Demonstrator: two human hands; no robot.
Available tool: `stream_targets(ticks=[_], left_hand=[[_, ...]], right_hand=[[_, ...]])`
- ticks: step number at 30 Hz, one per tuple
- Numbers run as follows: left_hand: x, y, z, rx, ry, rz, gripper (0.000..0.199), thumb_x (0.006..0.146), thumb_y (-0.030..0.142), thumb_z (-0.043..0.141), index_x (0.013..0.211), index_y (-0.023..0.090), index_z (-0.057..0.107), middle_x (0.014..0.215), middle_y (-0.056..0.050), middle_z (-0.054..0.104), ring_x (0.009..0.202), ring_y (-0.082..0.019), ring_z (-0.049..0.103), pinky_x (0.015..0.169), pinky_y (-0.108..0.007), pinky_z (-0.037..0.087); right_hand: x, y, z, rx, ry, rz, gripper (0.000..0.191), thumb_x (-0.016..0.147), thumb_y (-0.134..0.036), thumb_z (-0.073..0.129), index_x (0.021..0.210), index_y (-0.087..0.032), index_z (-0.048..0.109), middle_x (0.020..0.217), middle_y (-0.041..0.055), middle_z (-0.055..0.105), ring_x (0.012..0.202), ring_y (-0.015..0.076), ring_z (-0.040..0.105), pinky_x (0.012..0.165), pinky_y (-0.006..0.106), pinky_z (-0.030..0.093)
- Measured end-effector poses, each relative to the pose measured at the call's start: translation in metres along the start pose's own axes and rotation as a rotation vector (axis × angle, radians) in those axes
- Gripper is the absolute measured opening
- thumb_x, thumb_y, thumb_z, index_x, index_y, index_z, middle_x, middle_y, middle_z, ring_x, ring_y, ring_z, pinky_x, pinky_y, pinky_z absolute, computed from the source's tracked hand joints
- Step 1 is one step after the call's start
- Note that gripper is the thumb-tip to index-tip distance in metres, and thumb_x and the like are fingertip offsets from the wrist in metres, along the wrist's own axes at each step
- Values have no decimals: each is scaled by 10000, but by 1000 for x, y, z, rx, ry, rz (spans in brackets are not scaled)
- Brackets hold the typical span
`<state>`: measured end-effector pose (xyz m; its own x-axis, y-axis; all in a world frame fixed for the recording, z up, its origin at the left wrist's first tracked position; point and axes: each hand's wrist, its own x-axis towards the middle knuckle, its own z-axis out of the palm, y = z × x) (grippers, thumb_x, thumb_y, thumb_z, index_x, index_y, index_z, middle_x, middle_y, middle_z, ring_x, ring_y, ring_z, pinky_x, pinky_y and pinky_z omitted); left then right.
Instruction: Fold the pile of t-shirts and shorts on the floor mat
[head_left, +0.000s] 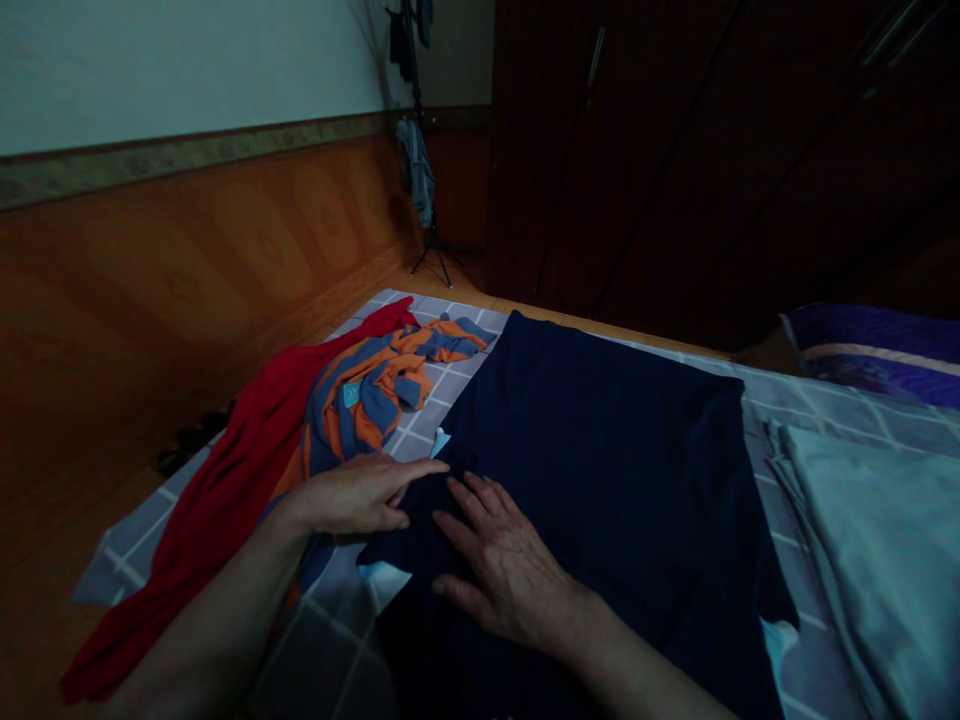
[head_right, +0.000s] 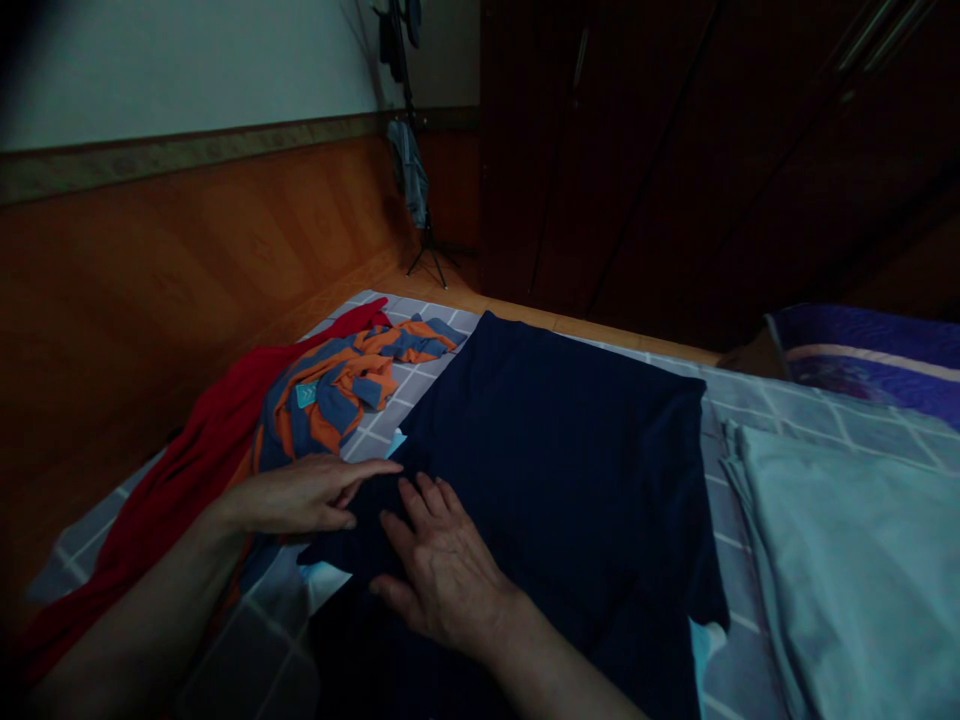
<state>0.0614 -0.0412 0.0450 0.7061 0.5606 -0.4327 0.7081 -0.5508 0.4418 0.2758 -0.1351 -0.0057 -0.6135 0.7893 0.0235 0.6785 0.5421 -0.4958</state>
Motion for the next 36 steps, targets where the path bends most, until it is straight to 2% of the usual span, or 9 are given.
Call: stream_targets(ticks=[3,6,11,16,20,23,25,30,36], left_hand=[[7,0,4,-49,192,-10,360,800,278,569,1157,233,577,722,39,583,669,-137,548,622,-227,380],[15,5,14,-109,314,46,129,845,261,524,903,189,614,746,24,582,687,-128,545,644,-228,383],[19,20,26,-3,249,150,88,858,242,525,811,182,571,797,4,593,754,-155,560,668,-251,390],[-1,33,24,105,125,288,154,898,309,521,975,203,602,940,-30,613,871,-183,592,752,-286,450],[-32,23,30,140,39,381,459,803,411,665,1234,292,563,1273,-58,560,1155,-248,539,936,-352,462],[-52,3,44,205,35,383,808,712,395,749,1414,392,348,1468,-29,402,1318,-303,400,1044,-444,400],[-60,-10,55,256,38,362,910,703,324,744,1452,405,235,1506,-17,333,1338,-312,369,1047,-469,399],[-58,-24,82,377,164,391,890,683,136,602,1466,352,240,1512,-22,319,1309,-292,418,1008,-415,453],[-44,-19,94,397,401,492,655,695,99,483,1313,317,514,1337,-13,552,1222,-236,512,991,-350,460]], right_hand=[[0,0,1,-4,10,-1,586,887,-483,515,1381,-177,437,1492,174,293,1391,332,189,1117,507,194],[1,-3,-4,-8,27,-8,578,860,-471,566,1339,-159,479,1466,172,336,1378,328,224,1112,493,218],[-10,-15,-51,-5,133,-40,365,877,-338,582,1192,-155,587,1238,126,565,1192,240,481,1014,404,392],[-70,-28,-94,-82,370,129,340,891,-277,566,1207,-154,579,1169,104,619,1050,205,576,881,358,505],[-148,-35,-71,-273,336,279,346,875,-250,558,1216,-205,580,1203,89,622,1050,220,611,839,360,554],[-199,-42,-32,-427,298,327,412,839,-290,588,1245,-221,570,1254,89,602,1065,240,620,803,347,581],[-222,-48,-9,-501,290,342,477,810,-286,595,1279,-204,550,1290,108,573,1092,263,608,794,350,586],[-240,-65,21,-504,345,380,558,743,-164,533,1301,-183,526,1329,114,537,1197,273,530,883,364,544],[-226,-64,23,-521,494,518,419,838,-183,515,1254,-143,546,1278,151,570,1132,256,570,860,373,547]])
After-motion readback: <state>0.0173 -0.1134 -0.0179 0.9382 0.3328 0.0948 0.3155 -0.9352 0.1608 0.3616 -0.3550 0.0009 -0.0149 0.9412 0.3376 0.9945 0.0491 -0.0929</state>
